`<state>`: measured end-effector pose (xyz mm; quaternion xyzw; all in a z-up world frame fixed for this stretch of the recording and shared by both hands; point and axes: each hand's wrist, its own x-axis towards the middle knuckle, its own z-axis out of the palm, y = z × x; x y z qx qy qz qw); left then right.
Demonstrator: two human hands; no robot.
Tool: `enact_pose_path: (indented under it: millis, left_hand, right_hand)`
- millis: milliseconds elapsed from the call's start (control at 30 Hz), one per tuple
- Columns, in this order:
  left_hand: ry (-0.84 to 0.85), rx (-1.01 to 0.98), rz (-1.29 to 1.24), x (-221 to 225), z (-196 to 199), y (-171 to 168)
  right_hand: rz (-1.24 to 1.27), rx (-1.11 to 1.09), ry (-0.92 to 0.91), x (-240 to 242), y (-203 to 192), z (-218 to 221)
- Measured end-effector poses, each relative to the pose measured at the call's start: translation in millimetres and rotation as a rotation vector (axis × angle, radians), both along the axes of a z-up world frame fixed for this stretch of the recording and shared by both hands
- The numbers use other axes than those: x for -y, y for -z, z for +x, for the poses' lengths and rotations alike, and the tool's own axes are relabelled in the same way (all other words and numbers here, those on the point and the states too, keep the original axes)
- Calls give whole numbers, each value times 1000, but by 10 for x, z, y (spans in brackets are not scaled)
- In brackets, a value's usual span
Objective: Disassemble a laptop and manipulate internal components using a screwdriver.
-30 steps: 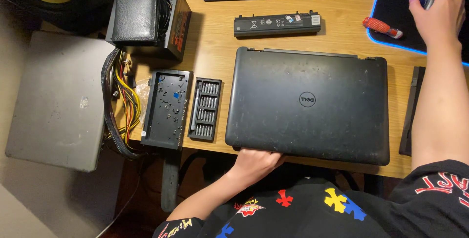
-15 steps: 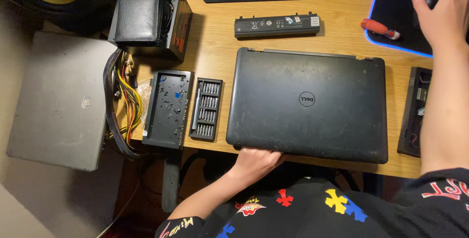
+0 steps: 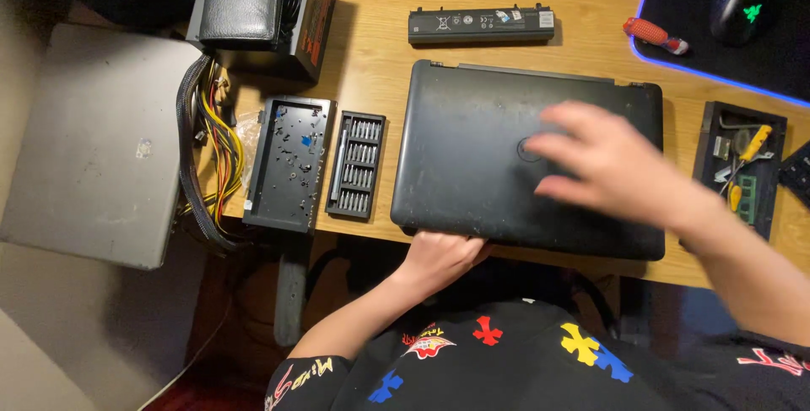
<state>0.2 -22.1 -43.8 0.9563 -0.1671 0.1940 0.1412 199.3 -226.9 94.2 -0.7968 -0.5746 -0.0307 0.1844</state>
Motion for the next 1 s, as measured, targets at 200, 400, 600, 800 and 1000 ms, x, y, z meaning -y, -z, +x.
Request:
enact_pose_path:
  millis: [200,400,600,800,1000]
  left_hand:
    - [-1,85,-13,-1,-4,-35]
    - [-3,84,3,-7,8,-110]
    - [1,89,-2,-10,6,-66]
    - [-12,59,-14,4,13,-85]
    - [-6,42,-11,1,5,-16]
  right_hand:
    - [-81,53,-185,-146,194,-523]
    - [-183,89,-167,-90,192,-668]
    - [-169,110,-94,-59,251,-637]
    - [-221,171,69,-15,389,-570]
    - [-190,117,79,10,394,-685]
